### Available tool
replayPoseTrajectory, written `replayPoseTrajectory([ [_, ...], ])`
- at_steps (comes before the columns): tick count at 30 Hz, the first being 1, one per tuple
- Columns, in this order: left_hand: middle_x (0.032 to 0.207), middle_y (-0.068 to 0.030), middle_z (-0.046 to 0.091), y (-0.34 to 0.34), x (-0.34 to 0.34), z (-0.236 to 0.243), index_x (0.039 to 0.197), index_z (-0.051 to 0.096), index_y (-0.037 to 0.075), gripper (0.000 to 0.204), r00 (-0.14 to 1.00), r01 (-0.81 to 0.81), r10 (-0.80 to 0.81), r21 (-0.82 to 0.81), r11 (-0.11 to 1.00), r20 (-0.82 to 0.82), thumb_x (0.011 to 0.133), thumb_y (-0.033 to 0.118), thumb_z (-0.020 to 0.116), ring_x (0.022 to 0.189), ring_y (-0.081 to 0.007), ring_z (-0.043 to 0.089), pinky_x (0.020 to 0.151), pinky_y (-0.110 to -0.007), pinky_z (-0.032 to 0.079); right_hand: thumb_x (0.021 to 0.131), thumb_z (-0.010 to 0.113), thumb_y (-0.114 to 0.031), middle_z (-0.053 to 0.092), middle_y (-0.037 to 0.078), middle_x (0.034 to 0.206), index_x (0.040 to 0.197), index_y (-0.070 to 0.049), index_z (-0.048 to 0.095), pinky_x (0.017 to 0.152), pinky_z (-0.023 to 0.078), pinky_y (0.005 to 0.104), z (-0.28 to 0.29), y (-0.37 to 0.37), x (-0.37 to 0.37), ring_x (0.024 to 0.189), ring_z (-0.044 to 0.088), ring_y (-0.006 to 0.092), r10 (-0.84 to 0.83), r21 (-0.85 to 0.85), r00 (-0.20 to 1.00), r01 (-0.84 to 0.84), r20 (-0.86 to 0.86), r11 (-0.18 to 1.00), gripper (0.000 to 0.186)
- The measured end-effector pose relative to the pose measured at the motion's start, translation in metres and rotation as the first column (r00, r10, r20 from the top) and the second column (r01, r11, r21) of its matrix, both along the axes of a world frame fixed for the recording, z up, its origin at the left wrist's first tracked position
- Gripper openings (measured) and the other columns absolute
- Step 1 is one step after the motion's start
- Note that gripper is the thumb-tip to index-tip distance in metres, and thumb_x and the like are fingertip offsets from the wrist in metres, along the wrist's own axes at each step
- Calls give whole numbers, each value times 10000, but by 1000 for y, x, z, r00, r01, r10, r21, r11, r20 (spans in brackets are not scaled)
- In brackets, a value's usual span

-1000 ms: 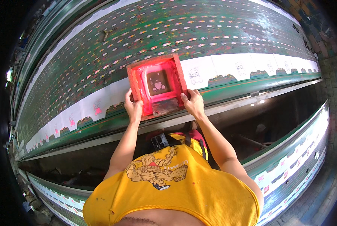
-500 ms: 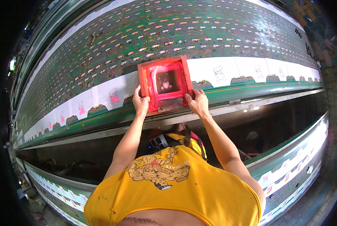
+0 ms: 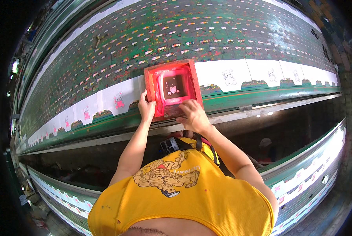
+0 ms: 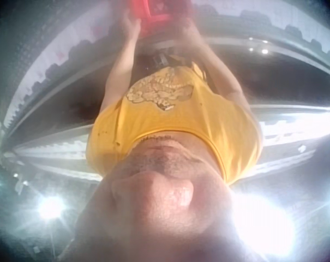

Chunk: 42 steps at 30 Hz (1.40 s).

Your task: The person uses a red square squeegee to apply pink ink through a stencil onto a long roll of fabric featuring teddy bear patterns. The person repeatedly moves the squeegee back and forth across the stencil to transfer the design onto the fabric.

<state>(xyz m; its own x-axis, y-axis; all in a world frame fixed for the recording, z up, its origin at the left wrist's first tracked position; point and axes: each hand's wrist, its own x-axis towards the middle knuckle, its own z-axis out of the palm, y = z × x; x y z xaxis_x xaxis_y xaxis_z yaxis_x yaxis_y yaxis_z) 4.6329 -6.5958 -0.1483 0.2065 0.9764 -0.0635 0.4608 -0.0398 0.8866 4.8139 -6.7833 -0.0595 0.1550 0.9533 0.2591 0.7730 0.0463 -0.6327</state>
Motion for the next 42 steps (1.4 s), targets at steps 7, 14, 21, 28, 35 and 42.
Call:
replayPoseTrajectory([
  [7,1262,-276,679,-2,0,5,1344,590,-43,658,999,34,-33,108,994,-14,692,-60,675,1154,-376,686,988,-416,535,739,697,-51,662,139,1108,1120,-16,668,955,520,449,-27,23,-9,1077,627,339,31,-34,977,-25,211,999,384],
  [14,1327,-267,648,-1,-2,-6,1301,588,-56,622,999,39,-39,96,995,4,686,-55,686,1244,-407,626,1045,-445,506,741,634,-5,681,156,1092,1059,-4,668,938,540,439,-32,22,-7,1048,649,342,16,23,978,-22,209,999,320],
  [21,1333,-273,641,-3,-3,2,1300,588,-57,617,998,53,-51,118,992,-19,690,-51,682,1253,-424,612,1051,-450,502,751,650,0,684,160,1086,1046,-8,659,945,532,440,-50,92,23,1055,644,348,-26,118,958,-9,285,993,295],
  [28,1317,-275,647,-2,-1,4,1309,592,-50,598,998,50,-45,178,983,-35,716,-28,667,1256,-426,605,1074,-457,480,770,695,-35,687,153,1058,1043,-16,690,937,527,445,-29,169,61,1083,637,358,1,-81,974,18,225,997,274],
  [35,1318,-277,644,-3,-3,-1,1327,584,-54,614,998,55,-53,134,989,-15,717,-33,654,1248,-426,610,1083,-452,476,789,702,-61,683,142,1043,1050,-33,700,928,533,441,-42,140,44,1050,637,359,-49,-45,956,65,288,997,263],
  [42,1325,-284,637,-3,-1,4,1339,573,-61,626,998,57,-60,94,994,35,718,-41,649,1270,-420,601,1081,-448,479,768,626,-26,675,137,1046,999,-29,664,917,533,443,-45,54,-9,1023,644,337,-62,115,969,35,239,993,233],
])
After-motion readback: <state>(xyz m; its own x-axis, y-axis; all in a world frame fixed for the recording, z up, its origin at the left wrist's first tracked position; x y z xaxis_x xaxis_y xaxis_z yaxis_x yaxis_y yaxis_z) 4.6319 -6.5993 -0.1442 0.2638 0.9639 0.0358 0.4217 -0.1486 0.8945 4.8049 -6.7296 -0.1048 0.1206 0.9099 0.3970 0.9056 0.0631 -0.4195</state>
